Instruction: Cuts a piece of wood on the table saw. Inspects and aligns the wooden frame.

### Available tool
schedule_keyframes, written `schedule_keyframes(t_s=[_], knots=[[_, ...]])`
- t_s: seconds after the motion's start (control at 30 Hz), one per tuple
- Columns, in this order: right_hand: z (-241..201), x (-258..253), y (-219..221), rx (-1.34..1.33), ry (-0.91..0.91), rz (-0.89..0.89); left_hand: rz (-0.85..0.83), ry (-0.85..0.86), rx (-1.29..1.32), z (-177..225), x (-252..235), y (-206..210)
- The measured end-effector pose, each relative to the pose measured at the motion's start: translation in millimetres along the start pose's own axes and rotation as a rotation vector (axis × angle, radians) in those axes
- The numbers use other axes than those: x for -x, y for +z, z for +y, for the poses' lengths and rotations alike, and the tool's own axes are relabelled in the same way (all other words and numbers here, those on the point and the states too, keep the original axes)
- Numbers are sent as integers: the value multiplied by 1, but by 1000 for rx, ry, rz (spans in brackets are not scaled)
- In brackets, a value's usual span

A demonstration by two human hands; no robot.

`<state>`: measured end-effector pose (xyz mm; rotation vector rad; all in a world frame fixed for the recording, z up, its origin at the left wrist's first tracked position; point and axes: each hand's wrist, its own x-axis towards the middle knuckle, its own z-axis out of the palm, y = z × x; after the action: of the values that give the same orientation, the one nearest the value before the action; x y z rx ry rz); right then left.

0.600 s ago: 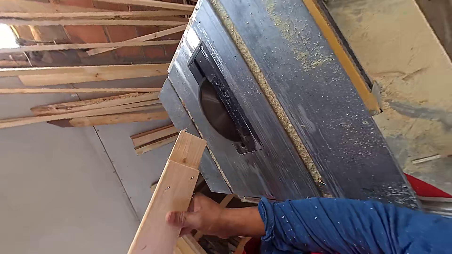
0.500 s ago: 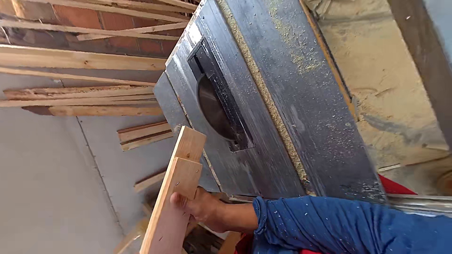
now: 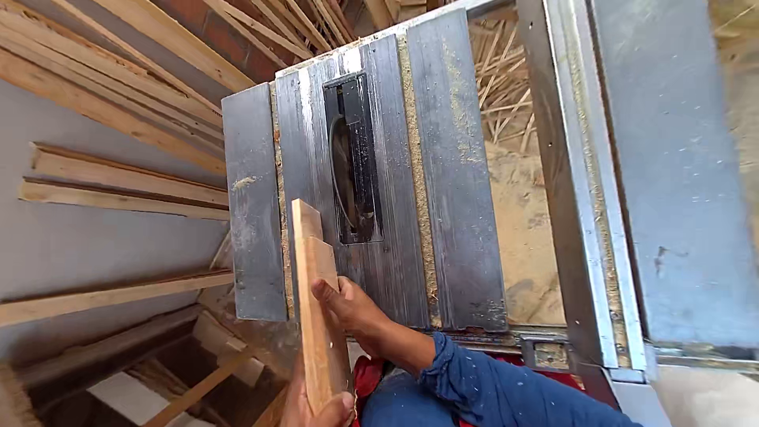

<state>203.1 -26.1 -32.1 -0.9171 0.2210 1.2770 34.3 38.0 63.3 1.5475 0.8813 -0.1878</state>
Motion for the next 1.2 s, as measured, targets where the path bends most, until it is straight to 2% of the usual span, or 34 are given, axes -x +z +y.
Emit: schedule_keyframes(t_s=[0.07, 0.2, 0.37, 0.53, 0.73, 0.9, 1.03, 1.2], knots=[[4, 8, -7, 74, -29, 80, -50, 23, -43, -8, -6, 11], [-2, 21, -14, 140, -68, 184, -130, 114, 29, -24, -15, 29], [20, 28, -16, 157, -126, 260, -176, 130, 20, -49, -10, 26], [44, 36, -8, 111, -154, 229, -168, 116, -16, -62, 7, 12], [42, 37, -8, 96, -173, 160, -169, 165, -136, -57, -2, 13], [51, 42, -18, 90, -171, 165, -128, 129, -96, -60, 19, 18], [31, 45, -10, 132, -107, 107, -33, 156, -71, -53, 14, 29], [29, 46, -21, 84, -107, 99, -107, 172, -121, -46, 6, 32]])
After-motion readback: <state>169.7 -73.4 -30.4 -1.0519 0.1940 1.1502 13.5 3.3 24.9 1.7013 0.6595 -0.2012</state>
